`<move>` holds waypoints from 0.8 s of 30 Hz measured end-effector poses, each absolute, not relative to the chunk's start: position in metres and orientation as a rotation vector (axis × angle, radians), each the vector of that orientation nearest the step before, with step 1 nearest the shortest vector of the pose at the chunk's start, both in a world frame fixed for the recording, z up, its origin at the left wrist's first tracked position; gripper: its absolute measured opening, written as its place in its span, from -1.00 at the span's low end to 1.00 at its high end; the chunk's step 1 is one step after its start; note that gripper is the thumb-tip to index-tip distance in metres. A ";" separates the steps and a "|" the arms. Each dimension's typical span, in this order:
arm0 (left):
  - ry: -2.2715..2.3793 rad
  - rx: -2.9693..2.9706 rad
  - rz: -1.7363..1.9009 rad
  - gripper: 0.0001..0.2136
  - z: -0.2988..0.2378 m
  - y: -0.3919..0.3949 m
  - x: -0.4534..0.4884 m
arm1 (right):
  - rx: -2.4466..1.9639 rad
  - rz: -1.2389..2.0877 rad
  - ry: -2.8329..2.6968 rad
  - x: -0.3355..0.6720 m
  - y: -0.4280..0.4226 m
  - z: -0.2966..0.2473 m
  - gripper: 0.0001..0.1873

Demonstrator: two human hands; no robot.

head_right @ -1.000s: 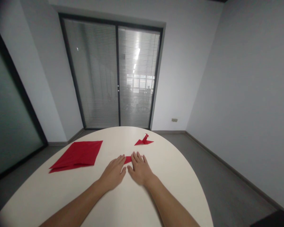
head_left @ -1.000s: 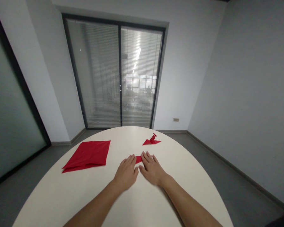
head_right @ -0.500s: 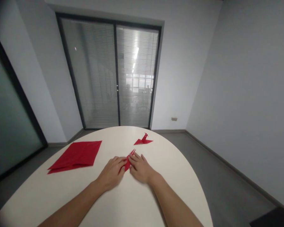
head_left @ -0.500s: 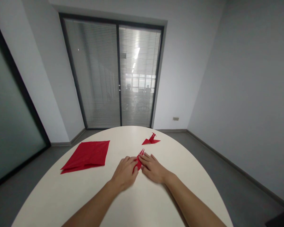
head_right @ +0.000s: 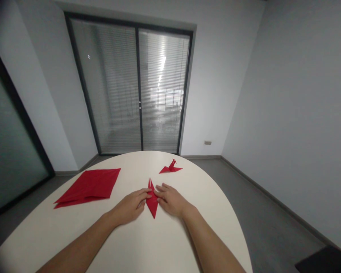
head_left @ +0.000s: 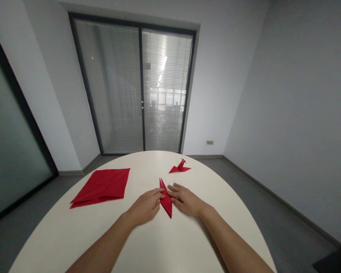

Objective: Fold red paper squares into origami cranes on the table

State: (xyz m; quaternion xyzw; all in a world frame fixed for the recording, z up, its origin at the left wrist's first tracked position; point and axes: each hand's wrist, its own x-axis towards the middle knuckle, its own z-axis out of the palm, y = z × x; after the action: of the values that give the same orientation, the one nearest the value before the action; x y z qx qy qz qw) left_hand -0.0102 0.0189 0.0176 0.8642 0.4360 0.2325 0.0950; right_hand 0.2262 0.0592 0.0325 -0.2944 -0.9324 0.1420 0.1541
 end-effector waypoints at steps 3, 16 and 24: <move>1.306 2.519 0.706 -0.63 0.013 0.021 -0.011 | -0.822 0.436 -2.668 0.228 0.057 0.037 -0.47; 1.303 2.467 0.747 -0.61 0.010 0.022 -0.011 | -0.951 0.418 -2.573 0.229 0.054 0.037 -0.48; 1.294 2.426 0.757 -0.62 0.013 0.021 -0.010 | -0.919 0.412 -2.530 0.227 0.056 0.032 -0.59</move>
State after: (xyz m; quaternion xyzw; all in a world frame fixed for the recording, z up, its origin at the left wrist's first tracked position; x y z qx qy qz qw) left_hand -0.0096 0.0213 0.0132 0.8417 0.4491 0.2627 0.1446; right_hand 0.2269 0.0560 0.0323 -0.3300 -0.9088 0.1481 0.2079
